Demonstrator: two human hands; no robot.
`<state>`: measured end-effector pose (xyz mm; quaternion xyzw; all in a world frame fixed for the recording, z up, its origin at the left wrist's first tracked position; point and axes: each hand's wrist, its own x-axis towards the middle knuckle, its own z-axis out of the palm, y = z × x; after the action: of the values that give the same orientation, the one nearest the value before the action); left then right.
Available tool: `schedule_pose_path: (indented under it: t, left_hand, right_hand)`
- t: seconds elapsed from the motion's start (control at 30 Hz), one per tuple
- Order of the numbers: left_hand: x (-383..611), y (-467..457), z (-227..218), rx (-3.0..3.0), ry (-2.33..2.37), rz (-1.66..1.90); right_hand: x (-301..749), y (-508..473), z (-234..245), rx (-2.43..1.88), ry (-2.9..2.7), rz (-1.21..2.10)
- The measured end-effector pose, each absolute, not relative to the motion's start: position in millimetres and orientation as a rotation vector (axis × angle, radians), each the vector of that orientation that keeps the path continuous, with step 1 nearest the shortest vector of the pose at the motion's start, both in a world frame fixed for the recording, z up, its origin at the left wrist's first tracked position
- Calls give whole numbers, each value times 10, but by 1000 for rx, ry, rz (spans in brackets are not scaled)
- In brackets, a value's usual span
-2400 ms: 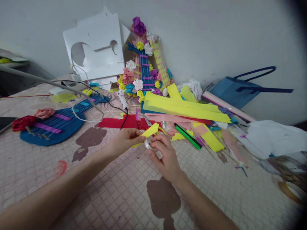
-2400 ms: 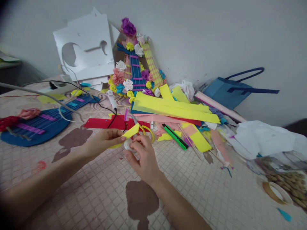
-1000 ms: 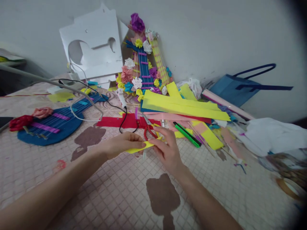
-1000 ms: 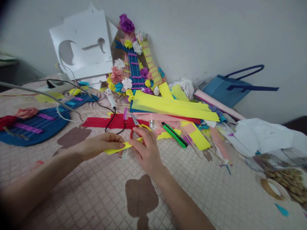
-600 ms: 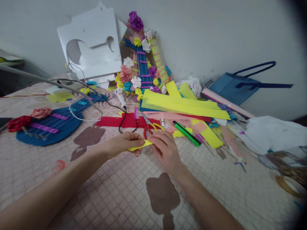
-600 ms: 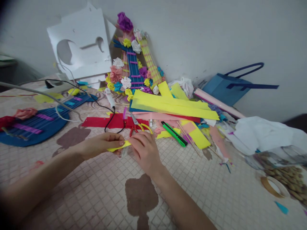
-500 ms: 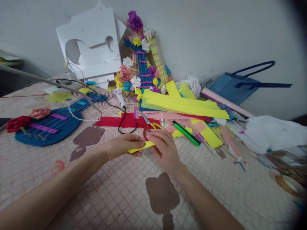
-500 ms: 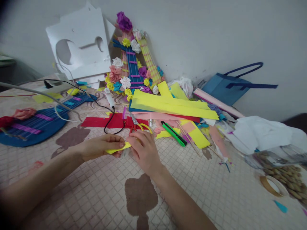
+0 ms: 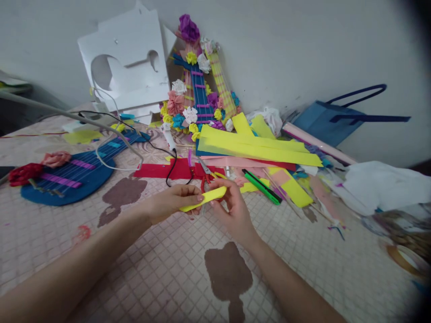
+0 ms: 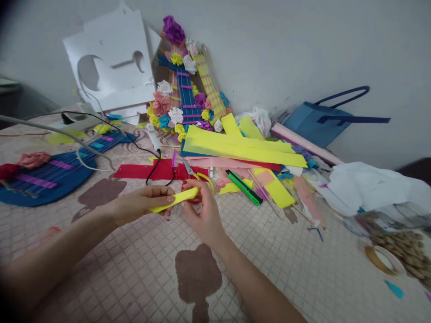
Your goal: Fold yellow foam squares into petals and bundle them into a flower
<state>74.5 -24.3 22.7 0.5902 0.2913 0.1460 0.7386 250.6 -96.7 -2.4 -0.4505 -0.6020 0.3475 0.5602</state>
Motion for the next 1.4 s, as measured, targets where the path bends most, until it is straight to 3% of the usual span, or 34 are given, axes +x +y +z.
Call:
schedule_pose_path:
  t: [0.17, 0.27, 0.6, 0.77, 1.0, 1.13, 1.23, 1.4]
  left_hand:
    - [740, -245, 257, 1423, 630, 339]
    - [726, -235, 286, 1438, 654, 344]
    - [605, -22, 384, 1374, 903, 575]
    - [515, 123, 354, 1409, 914, 609]
    - [410, 173, 424, 1365, 925, 653]
    - [379, 149, 469, 1394, 926, 666]
    - [372, 164, 472, 1396, 893, 656]
    - [394, 220, 498, 1397, 854, 588]
  right_hand:
    - [2467, -924, -66, -957, -1248, 1073]
    - [2455, -917, -79, -996, -1274, 1045]
    - [2892, -665, 2, -1714, -1776, 206]
    - [2832, -371, 15, -2095, -2036, 198]
    - [2878, -270, 253, -2067, -2127, 239]
    - [3082, -461, 391, -1934, -2194, 405]
    - [3258, -675, 442, -1750, -2103, 762]
    - [3427, -956, 507, -1888, -2215, 544]
